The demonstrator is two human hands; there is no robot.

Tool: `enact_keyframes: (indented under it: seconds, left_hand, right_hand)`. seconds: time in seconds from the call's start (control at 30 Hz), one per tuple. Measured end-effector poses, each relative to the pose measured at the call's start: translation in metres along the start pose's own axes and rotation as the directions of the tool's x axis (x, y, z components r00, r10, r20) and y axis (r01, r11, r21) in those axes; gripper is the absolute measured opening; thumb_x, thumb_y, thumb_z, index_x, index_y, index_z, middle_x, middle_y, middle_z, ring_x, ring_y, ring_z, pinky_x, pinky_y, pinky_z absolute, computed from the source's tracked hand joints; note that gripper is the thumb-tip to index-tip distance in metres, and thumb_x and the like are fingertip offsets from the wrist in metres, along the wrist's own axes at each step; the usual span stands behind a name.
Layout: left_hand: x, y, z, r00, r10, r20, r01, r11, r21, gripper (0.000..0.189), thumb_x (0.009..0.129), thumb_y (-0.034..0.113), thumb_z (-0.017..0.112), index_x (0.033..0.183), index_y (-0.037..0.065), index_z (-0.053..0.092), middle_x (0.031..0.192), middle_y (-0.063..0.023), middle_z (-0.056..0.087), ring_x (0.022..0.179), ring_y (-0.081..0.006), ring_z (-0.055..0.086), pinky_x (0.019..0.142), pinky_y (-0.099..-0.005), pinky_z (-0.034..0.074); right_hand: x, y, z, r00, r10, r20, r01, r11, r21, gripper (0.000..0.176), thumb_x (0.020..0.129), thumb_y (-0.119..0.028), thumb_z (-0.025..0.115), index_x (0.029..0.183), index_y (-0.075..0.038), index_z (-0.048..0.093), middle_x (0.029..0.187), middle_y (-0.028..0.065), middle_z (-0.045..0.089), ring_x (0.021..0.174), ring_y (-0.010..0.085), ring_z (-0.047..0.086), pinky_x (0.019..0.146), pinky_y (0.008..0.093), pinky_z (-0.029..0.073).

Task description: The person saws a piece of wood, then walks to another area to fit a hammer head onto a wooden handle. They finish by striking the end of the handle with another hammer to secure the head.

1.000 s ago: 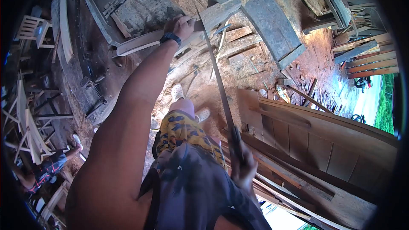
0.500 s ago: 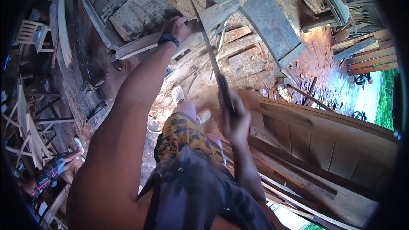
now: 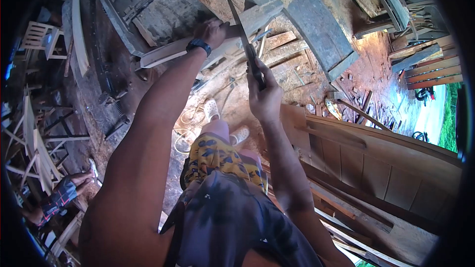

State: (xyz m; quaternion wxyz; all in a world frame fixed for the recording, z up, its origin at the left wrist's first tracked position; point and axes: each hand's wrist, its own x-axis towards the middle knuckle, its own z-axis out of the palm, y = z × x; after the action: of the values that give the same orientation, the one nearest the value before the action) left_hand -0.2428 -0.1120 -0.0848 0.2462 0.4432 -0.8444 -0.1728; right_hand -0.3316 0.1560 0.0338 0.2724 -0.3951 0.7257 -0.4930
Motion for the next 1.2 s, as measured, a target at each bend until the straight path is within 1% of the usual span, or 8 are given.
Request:
enact_keyframes:
  seconds: [0.07, 0.13, 0.2, 0.33, 0.53, 0.63, 1.13, 1.2]
  left_hand:
    - [0.011, -0.008, -0.012, 0.971, -0.192, 0.140, 0.190, 0.981, 0.026, 0.035, 0.100, 0.042, 0.059, 0.108, 0.012, 0.075, 0.102, -0.0157, 0.073, 0.096, -0.0342, 0.070, 0.084, -0.0438, 0.055]
    - [0.023, -0.036, -0.015, 0.959, -0.232, 0.161, 0.275, 0.629, -0.727, 0.036, 0.101, 0.037, 0.055, 0.116, 0.009, 0.072, 0.106, -0.0154, 0.073, 0.097, -0.0288, 0.070, 0.083, -0.0417, 0.055]
    - [0.021, -0.026, -0.042, 0.962, -0.209, 0.174, 0.270, 0.660, -0.701, 0.040, 0.096, 0.032, 0.063, 0.125, 0.005, 0.068, 0.109, -0.0139, 0.071, 0.102, -0.0248, 0.068, 0.090, -0.0390, 0.053]
    - [0.001, 0.023, -0.043, 0.932, 0.066, 0.356, -0.088, 0.995, 0.046, 0.062, 0.078, 0.025, 0.081, 0.132, 0.001, 0.060, 0.128, -0.0214, 0.065, 0.125, -0.0357, 0.061, 0.102, -0.0444, 0.050]
    - [-0.007, 0.036, -0.028, 0.947, 0.034, 0.321, -0.091, 0.982, 0.165, 0.053, 0.075, 0.024, 0.079, 0.120, 0.004, 0.063, 0.124, -0.0194, 0.063, 0.118, -0.0384, 0.060, 0.101, -0.0497, 0.048]
    - [-0.009, 0.047, -0.023, 0.925, 0.063, 0.374, -0.176, 0.945, 0.276, 0.053, 0.075, 0.028, 0.077, 0.120, 0.005, 0.062, 0.127, -0.0157, 0.056, 0.122, -0.0350, 0.051, 0.101, -0.0522, 0.041]
    - [-0.006, 0.051, -0.010, 0.925, 0.054, 0.376, -0.204, 0.905, 0.373, 0.043, 0.078, 0.019, 0.069, 0.117, 0.002, 0.068, 0.129, -0.0179, 0.061, 0.134, -0.0374, 0.049, 0.114, -0.0687, 0.033]
    - [-0.005, 0.050, -0.008, 0.923, 0.039, 0.384, -0.191, 0.911, 0.366, 0.047, 0.080, 0.021, 0.068, 0.122, 0.000, 0.065, 0.135, -0.0185, 0.060, 0.139, -0.0380, 0.046, 0.116, -0.0684, 0.031]
  right_hand:
    - [0.001, 0.001, -0.001, 0.999, 0.002, 0.036, -0.006, 0.994, 0.113, 0.046, 0.097, 0.003, 0.062, 0.143, -0.003, 0.056, 0.120, 0.0143, 0.072, 0.108, 0.0127, 0.065, 0.087, 0.0270, 0.054]
    - [-0.001, 0.006, -0.006, 0.998, 0.010, 0.061, -0.023, 0.976, 0.217, 0.052, 0.095, 0.005, 0.062, 0.146, -0.004, 0.054, 0.134, 0.0187, 0.069, 0.124, 0.0193, 0.067, 0.097, 0.0299, 0.054]
    - [0.001, 0.012, -0.008, 0.990, 0.030, 0.137, -0.076, 0.936, 0.345, 0.059, 0.093, 0.011, 0.060, 0.150, -0.003, 0.049, 0.143, 0.0162, 0.064, 0.134, 0.0169, 0.058, 0.104, 0.0292, 0.049]
    - [0.004, 0.008, -0.003, 0.991, 0.017, 0.132, -0.076, 0.888, 0.453, 0.060, 0.094, 0.012, 0.058, 0.151, -0.001, 0.048, 0.146, 0.0169, 0.061, 0.136, 0.0190, 0.056, 0.106, 0.0289, 0.048]
    - [0.005, -0.002, -0.011, 0.990, 0.011, 0.140, -0.067, 0.915, 0.398, 0.068, 0.090, 0.010, 0.064, 0.154, -0.001, 0.044, 0.131, 0.0127, 0.069, 0.119, 0.0149, 0.065, 0.097, 0.0275, 0.050]
    - [0.006, -0.043, -0.023, 0.963, 0.117, 0.243, -0.205, 0.903, 0.377, 0.081, 0.085, 0.005, 0.074, 0.157, -0.002, 0.039, 0.097, 0.0014, 0.063, 0.083, 0.0058, 0.055, 0.073, 0.0232, 0.046]
    - [-0.035, -0.008, -0.028, 0.973, 0.194, 0.126, -0.204, 0.976, 0.071, 0.061, 0.090, -0.020, 0.076, 0.141, 0.005, 0.053, 0.094, 0.0242, 0.074, 0.086, 0.0301, 0.078, 0.074, 0.0379, 0.058]
    - [-0.088, -0.011, -0.054, 0.991, 0.104, 0.082, -0.104, 0.995, 0.000, 0.059, 0.090, -0.014, 0.074, 0.141, 0.006, 0.054, 0.079, 0.0032, 0.063, 0.071, 0.0071, 0.057, 0.065, 0.0262, 0.048]
